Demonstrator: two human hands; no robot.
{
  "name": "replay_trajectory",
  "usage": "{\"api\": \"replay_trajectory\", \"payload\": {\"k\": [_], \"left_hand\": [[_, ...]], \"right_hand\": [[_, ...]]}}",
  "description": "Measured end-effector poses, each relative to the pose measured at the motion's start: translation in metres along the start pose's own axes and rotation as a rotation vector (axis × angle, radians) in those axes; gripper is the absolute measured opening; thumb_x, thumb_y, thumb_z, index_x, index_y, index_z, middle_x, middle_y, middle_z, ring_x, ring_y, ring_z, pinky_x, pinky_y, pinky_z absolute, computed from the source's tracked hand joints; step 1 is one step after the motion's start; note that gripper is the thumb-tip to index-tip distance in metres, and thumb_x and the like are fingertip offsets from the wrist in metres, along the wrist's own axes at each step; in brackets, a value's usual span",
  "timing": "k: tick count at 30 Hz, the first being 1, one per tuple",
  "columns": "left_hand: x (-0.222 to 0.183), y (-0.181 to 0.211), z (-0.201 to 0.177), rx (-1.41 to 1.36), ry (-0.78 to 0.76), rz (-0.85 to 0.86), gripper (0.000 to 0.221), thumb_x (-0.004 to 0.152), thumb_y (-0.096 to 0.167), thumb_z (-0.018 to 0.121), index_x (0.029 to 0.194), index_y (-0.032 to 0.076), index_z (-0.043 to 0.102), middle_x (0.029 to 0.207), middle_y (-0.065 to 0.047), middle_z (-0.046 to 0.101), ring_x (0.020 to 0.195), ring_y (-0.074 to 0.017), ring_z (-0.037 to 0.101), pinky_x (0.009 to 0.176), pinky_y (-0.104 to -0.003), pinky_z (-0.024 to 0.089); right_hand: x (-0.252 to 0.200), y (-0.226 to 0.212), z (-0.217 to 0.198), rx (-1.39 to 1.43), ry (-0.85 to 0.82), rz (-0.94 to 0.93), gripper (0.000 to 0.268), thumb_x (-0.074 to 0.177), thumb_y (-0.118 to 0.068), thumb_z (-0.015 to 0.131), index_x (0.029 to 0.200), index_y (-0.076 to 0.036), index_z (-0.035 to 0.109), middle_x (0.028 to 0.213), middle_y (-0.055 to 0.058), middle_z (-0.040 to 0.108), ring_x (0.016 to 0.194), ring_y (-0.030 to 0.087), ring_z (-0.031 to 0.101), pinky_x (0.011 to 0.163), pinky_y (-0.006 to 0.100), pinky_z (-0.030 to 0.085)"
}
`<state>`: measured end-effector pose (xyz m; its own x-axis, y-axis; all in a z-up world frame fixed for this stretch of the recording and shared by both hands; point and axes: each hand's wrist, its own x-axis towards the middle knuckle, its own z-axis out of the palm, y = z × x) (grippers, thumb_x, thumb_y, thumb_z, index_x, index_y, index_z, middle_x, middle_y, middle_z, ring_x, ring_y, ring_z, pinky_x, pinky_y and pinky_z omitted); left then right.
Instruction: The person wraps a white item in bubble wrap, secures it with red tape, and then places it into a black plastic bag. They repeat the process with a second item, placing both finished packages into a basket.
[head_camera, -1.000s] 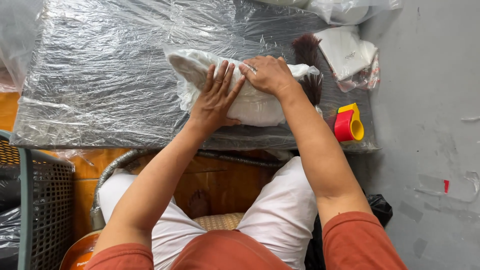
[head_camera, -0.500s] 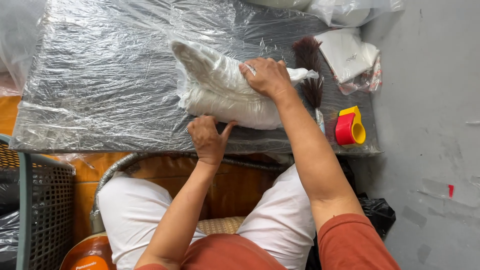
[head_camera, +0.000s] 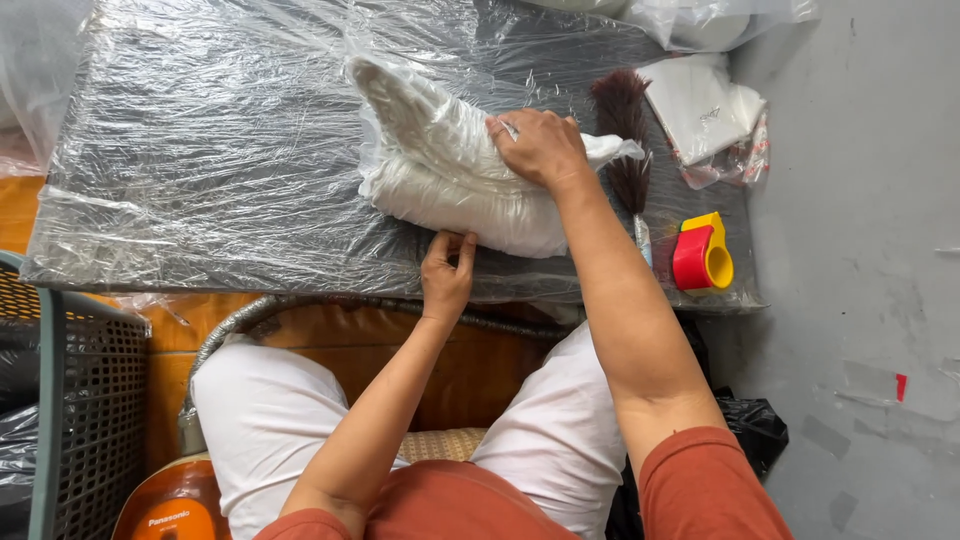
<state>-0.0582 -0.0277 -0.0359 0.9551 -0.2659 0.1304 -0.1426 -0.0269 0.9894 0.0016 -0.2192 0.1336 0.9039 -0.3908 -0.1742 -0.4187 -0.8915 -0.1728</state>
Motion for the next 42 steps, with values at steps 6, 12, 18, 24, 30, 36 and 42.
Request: {"api": "replay_trajectory", "payload": {"k": [6, 12, 18, 24, 30, 36, 42], "left_hand": [[0.020, 0.019, -0.036, -0.004, 0.019, 0.190, 0.029, 0.102, 0.037, 0.070, 0.086, 0.015, 0.060, 0.071, -0.005, 0.060, 0.072, -0.0220, 0.065, 0.073, -0.033, 0.053], [0.035, 0.058, -0.077, -0.040, -0.003, 0.204, 0.032, 0.092, 0.033, 0.085, 0.090, 0.014, 0.059, 0.063, -0.002, 0.056, 0.060, -0.0164, 0.057, 0.064, -0.028, 0.049], [0.049, 0.024, -0.086, 0.008, 0.005, -0.179, 0.047, 0.093, 0.057, 0.078, 0.097, 0.015, 0.057, 0.074, -0.001, 0.060, 0.073, -0.0160, 0.060, 0.076, -0.032, 0.051], [0.059, 0.027, -0.081, 0.102, 0.019, -0.393, 0.066, 0.081, 0.072, 0.081, 0.102, 0.016, 0.054, 0.090, -0.001, 0.064, 0.091, -0.0194, 0.067, 0.088, -0.038, 0.054], [0.044, 0.089, -0.081, -0.017, -0.207, -0.616, 0.103, 0.085, 0.087, 0.053, 0.142, 0.001, 0.048, 0.133, -0.026, 0.060, 0.127, -0.0384, 0.060, 0.105, -0.049, 0.050], [0.053, 0.101, -0.088, -0.029, -0.141, -0.569, 0.091, 0.091, 0.083, 0.051, 0.131, 0.002, 0.053, 0.102, -0.015, 0.062, 0.095, -0.0260, 0.065, 0.082, -0.039, 0.056], [0.083, 0.082, -0.104, 0.407, -0.331, -0.262, 0.087, 0.106, 0.074, 0.034, 0.144, -0.002, 0.048, 0.136, -0.038, 0.053, 0.133, -0.0518, 0.047, 0.106, -0.062, 0.040]], "right_hand": [[-0.027, 0.006, -0.018, 0.234, -0.112, 0.089, 0.068, 0.098, -0.066, 0.034, 0.134, -0.020, 0.068, 0.135, 0.014, 0.067, 0.132, 0.040, 0.055, 0.113, 0.056, 0.038], [-0.091, -0.038, -0.040, 0.500, -0.270, 0.204, 0.079, 0.096, -0.062, 0.028, 0.142, -0.007, 0.060, 0.149, 0.021, 0.053, 0.145, 0.041, 0.041, 0.125, 0.053, 0.026], [-0.076, -0.007, 0.016, 0.520, -0.283, 0.234, 0.084, 0.099, -0.070, 0.023, 0.144, -0.009, 0.059, 0.150, 0.023, 0.051, 0.147, 0.038, 0.038, 0.125, 0.051, 0.027], [-0.077, -0.010, 0.019, 0.577, -0.263, 0.249, 0.083, 0.098, -0.072, 0.029, 0.143, -0.009, 0.060, 0.151, 0.020, 0.051, 0.148, 0.036, 0.037, 0.126, 0.049, 0.026], [-0.072, 0.003, 0.029, 0.622, -0.280, 0.192, 0.079, 0.097, -0.067, 0.036, 0.148, -0.010, 0.055, 0.152, 0.022, 0.050, 0.147, 0.038, 0.038, 0.126, 0.049, 0.027], [-0.109, -0.018, 0.022, 0.812, -0.251, 0.192, 0.084, 0.098, -0.065, 0.039, 0.152, -0.001, 0.047, 0.154, 0.029, 0.046, 0.147, 0.042, 0.036, 0.125, 0.051, 0.027], [-0.112, -0.003, 0.069, 0.786, -0.280, 0.179, 0.098, 0.090, -0.082, 0.032, 0.155, -0.009, 0.041, 0.154, 0.026, 0.047, 0.147, 0.039, 0.040, 0.125, 0.050, 0.029]]}}
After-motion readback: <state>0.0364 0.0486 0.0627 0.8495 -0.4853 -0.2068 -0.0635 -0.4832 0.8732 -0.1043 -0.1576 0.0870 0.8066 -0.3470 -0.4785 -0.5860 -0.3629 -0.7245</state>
